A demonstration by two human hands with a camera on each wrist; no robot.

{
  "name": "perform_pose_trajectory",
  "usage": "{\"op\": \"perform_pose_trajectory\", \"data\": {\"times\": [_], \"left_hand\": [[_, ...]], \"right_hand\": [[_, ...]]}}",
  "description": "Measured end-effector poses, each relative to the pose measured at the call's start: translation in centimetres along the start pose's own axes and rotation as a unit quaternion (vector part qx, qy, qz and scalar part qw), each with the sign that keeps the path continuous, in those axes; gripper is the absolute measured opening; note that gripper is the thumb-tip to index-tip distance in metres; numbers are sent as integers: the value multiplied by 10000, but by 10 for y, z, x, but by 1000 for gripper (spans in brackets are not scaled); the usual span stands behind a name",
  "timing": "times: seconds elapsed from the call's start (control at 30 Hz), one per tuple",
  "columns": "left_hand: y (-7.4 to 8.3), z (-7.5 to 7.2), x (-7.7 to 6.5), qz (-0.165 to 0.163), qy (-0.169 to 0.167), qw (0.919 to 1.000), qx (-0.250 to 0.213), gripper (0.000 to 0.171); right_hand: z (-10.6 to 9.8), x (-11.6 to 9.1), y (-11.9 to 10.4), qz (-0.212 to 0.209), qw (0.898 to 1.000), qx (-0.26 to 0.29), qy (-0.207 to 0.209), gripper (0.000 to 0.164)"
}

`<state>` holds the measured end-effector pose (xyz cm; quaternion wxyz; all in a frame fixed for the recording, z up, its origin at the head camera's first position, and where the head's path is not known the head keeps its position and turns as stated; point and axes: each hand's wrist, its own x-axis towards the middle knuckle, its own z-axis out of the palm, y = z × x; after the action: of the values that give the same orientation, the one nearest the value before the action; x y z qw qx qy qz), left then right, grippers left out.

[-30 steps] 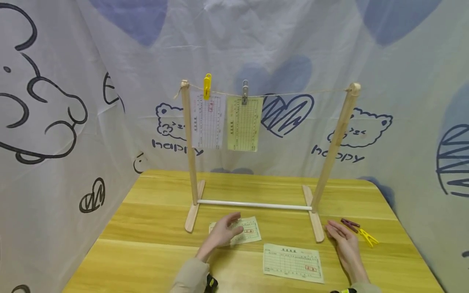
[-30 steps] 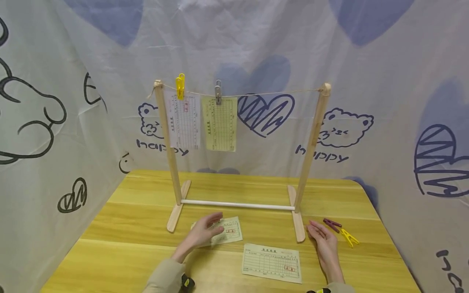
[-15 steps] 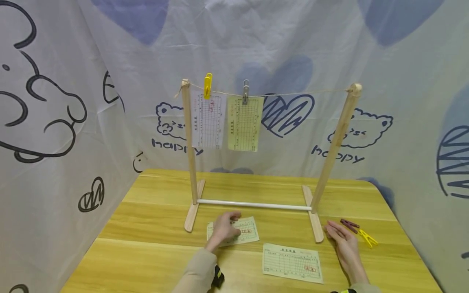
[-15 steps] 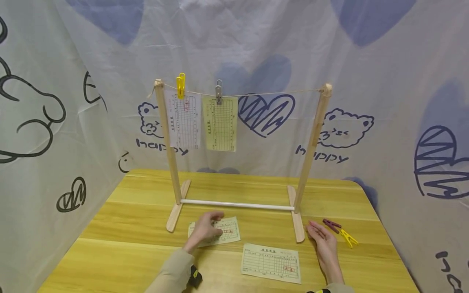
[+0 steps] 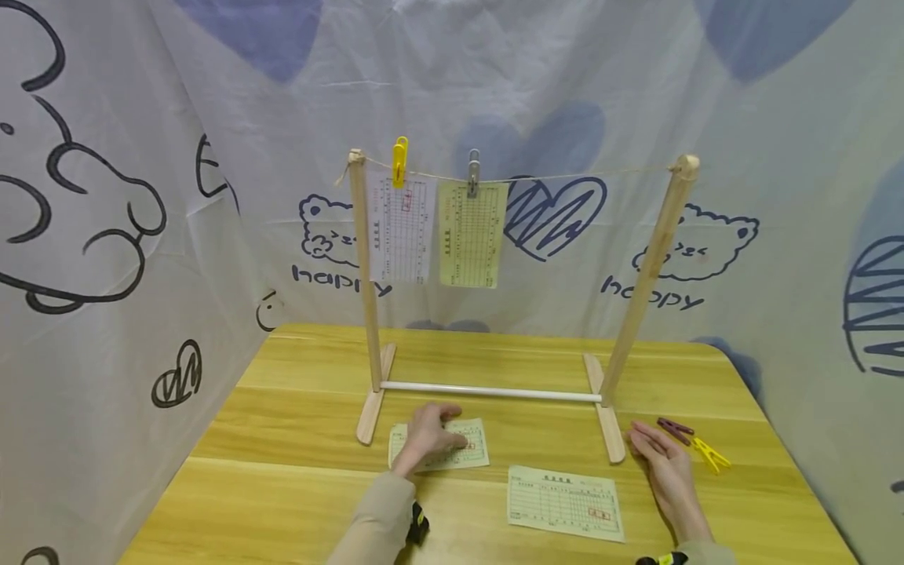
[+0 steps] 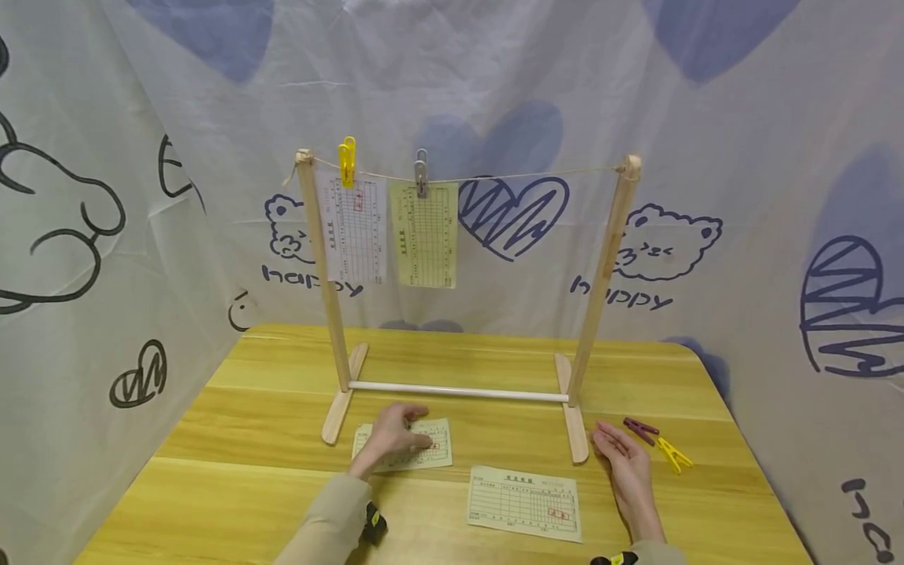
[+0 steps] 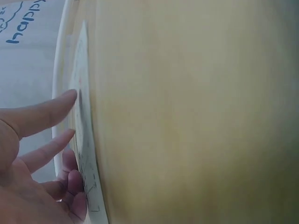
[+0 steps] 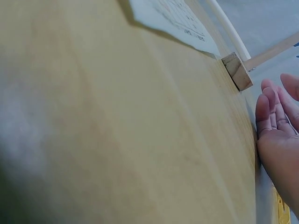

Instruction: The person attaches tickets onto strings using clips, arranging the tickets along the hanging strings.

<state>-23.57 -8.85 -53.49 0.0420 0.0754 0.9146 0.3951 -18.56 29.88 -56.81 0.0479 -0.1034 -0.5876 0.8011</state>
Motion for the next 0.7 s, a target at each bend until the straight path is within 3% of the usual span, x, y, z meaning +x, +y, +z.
{"op": "perform_pose_trajectory", "data": {"times": [0.13, 0.7], "left_hand": [[-1, -1, -2, -183, 50, 9997, 139, 54], [1, -1, -5, -168, 163, 9994, 240, 39]], "right_hand": [[1, 1, 1, -74, 9999, 65, -55, 26], [1, -1, 0, -100, 9999, 74, -99, 24]]}}
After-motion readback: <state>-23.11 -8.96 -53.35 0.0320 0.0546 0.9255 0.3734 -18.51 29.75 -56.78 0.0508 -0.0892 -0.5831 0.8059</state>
